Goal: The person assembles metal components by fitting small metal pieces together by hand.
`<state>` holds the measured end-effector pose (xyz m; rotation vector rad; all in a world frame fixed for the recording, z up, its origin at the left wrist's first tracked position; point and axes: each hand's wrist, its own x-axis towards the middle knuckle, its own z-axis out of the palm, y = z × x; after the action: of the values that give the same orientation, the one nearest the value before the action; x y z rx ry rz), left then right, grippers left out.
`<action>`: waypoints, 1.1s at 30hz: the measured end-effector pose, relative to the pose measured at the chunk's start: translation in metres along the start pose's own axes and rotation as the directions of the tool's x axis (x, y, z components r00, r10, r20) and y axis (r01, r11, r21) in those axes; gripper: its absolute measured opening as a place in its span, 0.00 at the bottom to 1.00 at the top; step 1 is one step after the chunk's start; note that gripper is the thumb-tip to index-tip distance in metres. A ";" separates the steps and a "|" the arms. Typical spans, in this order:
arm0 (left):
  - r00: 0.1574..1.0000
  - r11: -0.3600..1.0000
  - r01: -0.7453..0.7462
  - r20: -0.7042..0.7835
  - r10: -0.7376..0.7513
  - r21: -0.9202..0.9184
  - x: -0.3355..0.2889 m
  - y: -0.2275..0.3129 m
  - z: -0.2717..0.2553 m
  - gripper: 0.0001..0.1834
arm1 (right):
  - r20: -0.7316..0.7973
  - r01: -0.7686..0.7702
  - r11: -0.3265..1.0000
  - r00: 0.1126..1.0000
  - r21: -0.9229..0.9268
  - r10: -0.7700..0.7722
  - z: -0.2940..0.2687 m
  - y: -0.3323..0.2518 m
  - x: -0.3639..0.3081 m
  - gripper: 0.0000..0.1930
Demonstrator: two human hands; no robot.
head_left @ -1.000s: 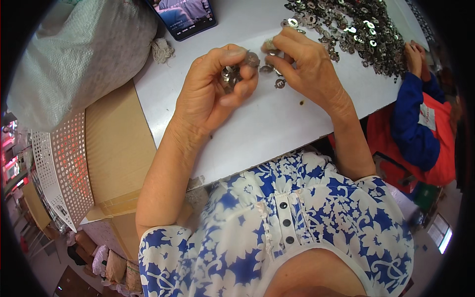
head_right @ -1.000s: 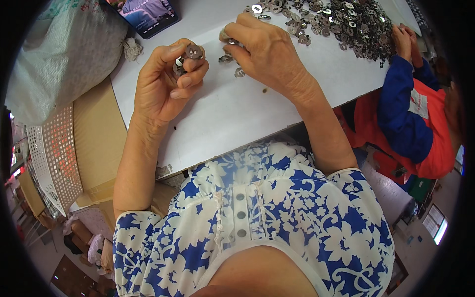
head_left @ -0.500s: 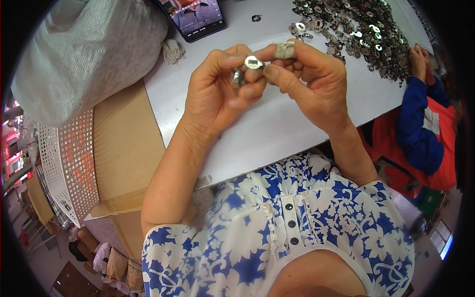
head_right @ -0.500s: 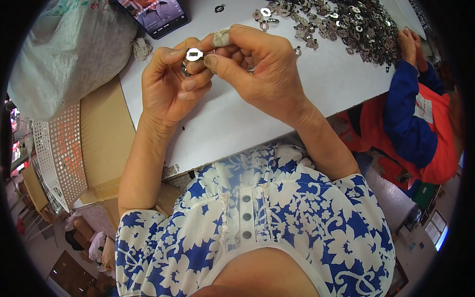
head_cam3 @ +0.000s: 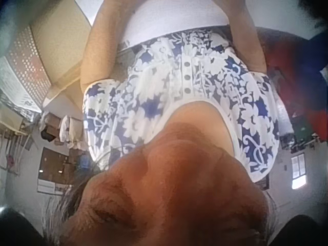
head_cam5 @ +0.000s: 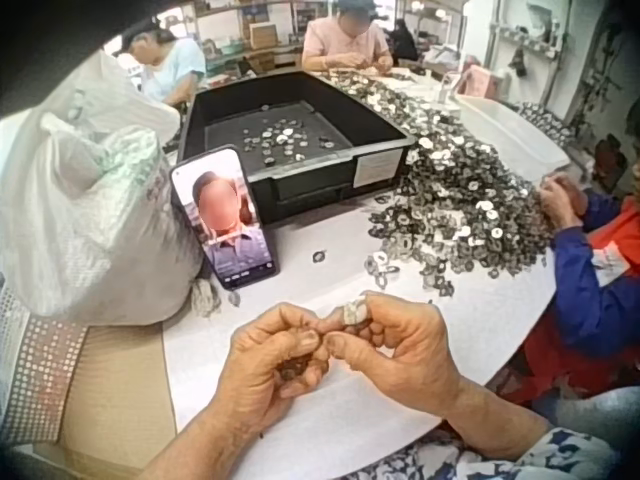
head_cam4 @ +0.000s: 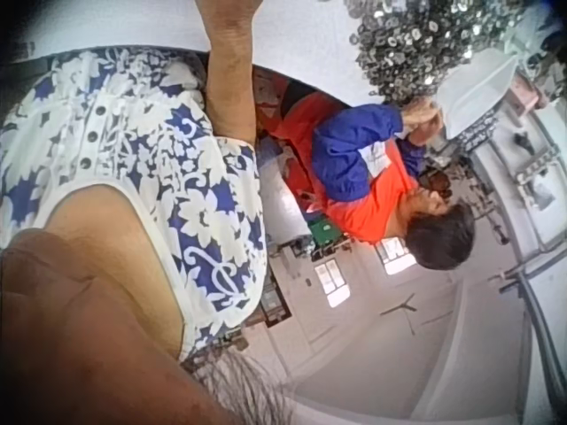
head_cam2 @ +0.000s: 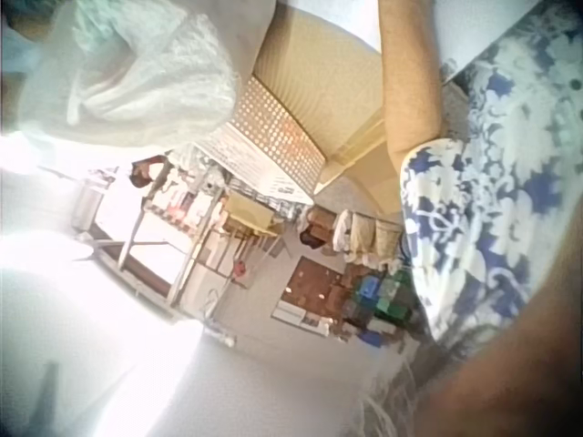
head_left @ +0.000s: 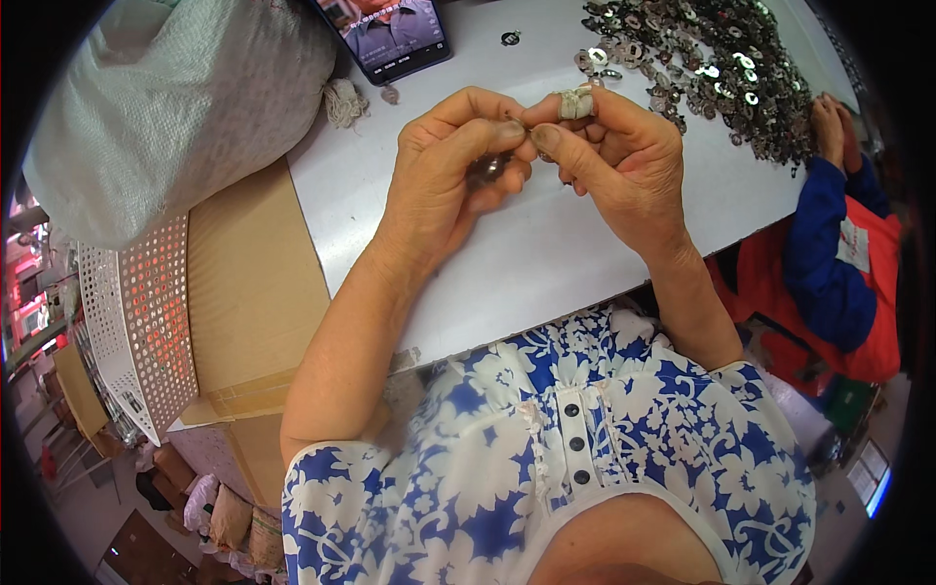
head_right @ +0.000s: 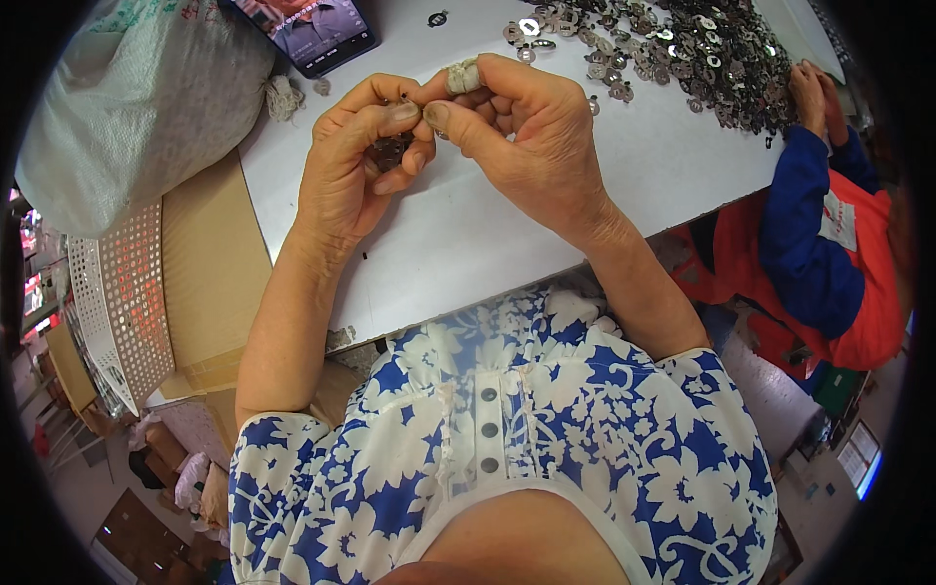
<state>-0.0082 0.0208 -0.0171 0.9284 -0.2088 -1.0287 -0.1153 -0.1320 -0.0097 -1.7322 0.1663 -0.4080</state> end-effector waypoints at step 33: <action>0.998 0.942 0.007 -0.060 0.014 0.336 -0.004 0.002 0.008 0.08 | -0.053 0.054 0.998 0.997 0.011 -0.053 0.002 0.000 0.004 0.06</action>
<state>-0.0136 0.0200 -0.0102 1.2675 -0.3420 -0.9755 -0.1112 -0.1313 -0.0095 -1.7170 0.1552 -0.4930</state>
